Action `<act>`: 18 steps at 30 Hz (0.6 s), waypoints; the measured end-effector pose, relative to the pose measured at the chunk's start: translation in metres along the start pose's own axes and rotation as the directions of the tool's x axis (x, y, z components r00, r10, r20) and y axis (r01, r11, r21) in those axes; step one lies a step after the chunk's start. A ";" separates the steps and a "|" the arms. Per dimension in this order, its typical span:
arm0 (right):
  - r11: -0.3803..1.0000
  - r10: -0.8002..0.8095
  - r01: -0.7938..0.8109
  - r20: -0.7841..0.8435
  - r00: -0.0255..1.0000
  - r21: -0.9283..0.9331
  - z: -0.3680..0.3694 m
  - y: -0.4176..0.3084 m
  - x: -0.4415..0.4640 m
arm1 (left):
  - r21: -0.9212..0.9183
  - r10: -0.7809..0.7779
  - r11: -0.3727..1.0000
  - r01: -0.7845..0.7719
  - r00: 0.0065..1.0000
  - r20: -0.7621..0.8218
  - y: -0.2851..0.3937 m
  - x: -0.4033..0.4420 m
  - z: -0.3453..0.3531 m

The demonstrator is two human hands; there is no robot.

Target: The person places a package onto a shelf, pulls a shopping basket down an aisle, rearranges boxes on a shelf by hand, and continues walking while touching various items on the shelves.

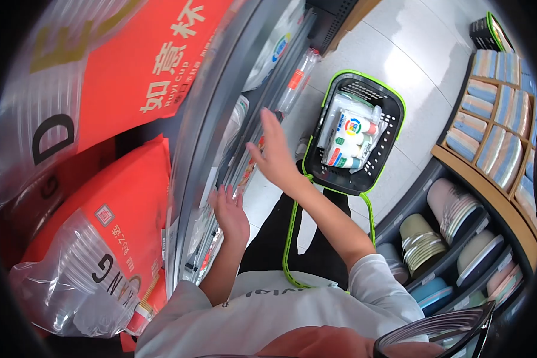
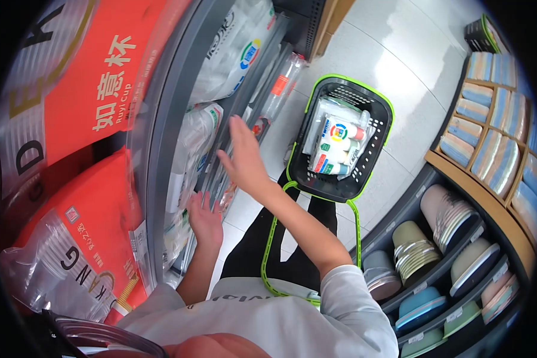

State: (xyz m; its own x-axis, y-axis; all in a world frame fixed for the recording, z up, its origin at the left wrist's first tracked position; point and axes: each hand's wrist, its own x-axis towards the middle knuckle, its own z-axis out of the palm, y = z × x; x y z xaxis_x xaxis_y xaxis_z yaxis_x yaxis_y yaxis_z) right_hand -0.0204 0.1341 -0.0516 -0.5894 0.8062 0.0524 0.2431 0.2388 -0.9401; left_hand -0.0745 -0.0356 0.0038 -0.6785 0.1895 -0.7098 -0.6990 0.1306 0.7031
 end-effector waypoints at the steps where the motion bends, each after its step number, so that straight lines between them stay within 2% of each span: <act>1: 0.996 0.056 -0.058 -0.023 0.998 -0.062 -0.011 0.015 -0.021 | 0.017 -0.018 1.000 0.018 1.000 -0.007 0.000 -0.011 0.004; 2: 0.986 0.109 -0.114 -0.048 0.993 -0.121 -0.024 0.029 -0.043 | 0.031 -0.034 0.999 0.034 0.999 -0.014 0.000 -0.018 0.005; 4: 0.927 0.319 -0.314 -0.014 0.948 -0.204 -0.055 0.050 -0.094 | 0.039 -0.069 0.997 0.069 0.998 -0.002 -0.004 -0.019 -0.002; 6: 0.857 0.443 -0.426 -0.007 0.896 -0.289 -0.084 0.068 -0.159 | -0.115 -0.108 0.986 0.122 0.987 0.121 -0.006 -0.010 -0.015; 10: 0.763 0.610 -0.558 0.078 0.788 -0.327 -0.132 0.056 -0.264 | -0.252 -0.157 0.946 0.206 0.967 0.199 0.014 0.012 -0.026; 12: 0.702 0.695 -0.627 0.133 0.707 -0.339 -0.143 0.036 -0.285 | -0.312 -0.206 0.894 0.323 0.912 0.354 0.041 0.012 -0.018; 13: 0.698 0.706 -0.635 0.168 0.688 -0.330 -0.144 0.028 -0.292 | -0.360 -0.190 0.865 0.350 0.892 0.410 0.049 0.015 -0.018; 14: 0.734 0.668 -0.588 0.204 0.716 -0.340 -0.145 0.019 -0.298 | -0.366 -0.182 0.865 0.344 0.894 0.409 0.053 0.020 -0.019; 17: 0.750 0.658 -0.594 0.429 0.619 -0.292 -0.142 -0.011 -0.315 | -0.425 -0.088 0.855 0.298 0.890 0.448 0.051 0.030 -0.022; 18: 0.759 0.637 -0.596 0.490 0.595 -0.263 -0.141 -0.022 -0.325 | -0.431 -0.073 0.838 0.334 0.852 0.519 0.047 0.029 -0.023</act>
State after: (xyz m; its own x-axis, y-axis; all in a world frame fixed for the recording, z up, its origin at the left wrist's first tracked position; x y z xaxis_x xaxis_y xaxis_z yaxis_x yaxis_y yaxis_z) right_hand 0.2746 -0.0570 -0.0003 -0.5734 0.3662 -0.7329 0.7383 -0.1569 -0.6560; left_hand -0.1324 -0.0461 0.0152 -0.4096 0.6568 -0.6331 -0.9101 -0.2465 0.3331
